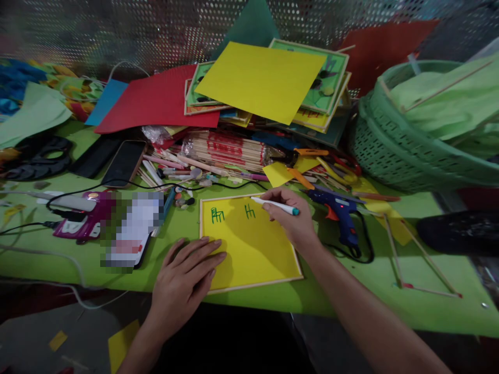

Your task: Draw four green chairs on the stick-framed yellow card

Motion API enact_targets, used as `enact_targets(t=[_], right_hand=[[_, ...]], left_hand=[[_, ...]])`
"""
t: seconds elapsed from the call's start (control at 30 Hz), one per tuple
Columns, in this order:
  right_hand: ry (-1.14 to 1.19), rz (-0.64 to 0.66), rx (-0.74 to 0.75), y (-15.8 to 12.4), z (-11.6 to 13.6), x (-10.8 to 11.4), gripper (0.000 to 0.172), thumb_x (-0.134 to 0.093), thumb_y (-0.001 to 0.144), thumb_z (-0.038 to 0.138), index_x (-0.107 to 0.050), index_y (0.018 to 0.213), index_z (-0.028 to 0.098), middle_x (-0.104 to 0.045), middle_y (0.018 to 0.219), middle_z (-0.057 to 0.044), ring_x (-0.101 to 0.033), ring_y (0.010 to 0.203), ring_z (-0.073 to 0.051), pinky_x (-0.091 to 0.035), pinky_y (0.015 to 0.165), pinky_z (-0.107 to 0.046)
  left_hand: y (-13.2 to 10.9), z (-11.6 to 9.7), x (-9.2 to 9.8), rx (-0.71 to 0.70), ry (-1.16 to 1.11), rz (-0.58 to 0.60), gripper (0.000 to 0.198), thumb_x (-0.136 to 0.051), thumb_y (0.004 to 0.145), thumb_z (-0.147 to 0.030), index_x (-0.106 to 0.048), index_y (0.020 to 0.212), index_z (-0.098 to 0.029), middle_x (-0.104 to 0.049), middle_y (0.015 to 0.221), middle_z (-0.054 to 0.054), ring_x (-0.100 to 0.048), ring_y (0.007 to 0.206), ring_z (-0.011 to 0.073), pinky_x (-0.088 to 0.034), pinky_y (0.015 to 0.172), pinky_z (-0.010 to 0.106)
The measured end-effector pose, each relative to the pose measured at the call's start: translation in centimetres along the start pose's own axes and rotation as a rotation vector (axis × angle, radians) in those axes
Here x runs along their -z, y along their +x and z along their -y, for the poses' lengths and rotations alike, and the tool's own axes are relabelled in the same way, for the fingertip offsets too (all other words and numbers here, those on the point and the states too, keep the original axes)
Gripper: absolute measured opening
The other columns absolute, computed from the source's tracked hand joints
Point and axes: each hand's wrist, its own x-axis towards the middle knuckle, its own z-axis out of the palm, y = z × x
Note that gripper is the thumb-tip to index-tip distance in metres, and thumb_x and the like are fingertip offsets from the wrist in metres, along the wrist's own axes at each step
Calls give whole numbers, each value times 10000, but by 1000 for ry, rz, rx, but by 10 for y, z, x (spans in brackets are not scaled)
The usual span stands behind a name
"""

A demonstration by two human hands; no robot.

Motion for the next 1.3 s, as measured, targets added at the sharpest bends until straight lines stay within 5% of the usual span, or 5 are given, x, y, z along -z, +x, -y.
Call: enact_targets(t=[0.37, 1.3], right_hand=[[-79, -53, -87, -1, 4, -5, 230, -767, 645, 315, -558, 691, 229, -582, 564, 40, -490, 445, -108, -354, 404, -239], [-246, -95, 1, -3, -4, -3, 181, -713, 709, 308, -551, 705, 227, -521, 575, 50, -447, 499, -115, -321, 475, -265]], left_hand=[[-1, 0, -1, 13, -8, 4, 348, -567, 962, -153, -671, 1242, -331, -667, 1379, -68, -590, 1288, 224, -313, 1136, 489], [-1, 0, -1, 11, 2, 1, 349, -566, 958, -151, -675, 1236, -333, -672, 1375, -63, -596, 1284, 219, -322, 1133, 491]])
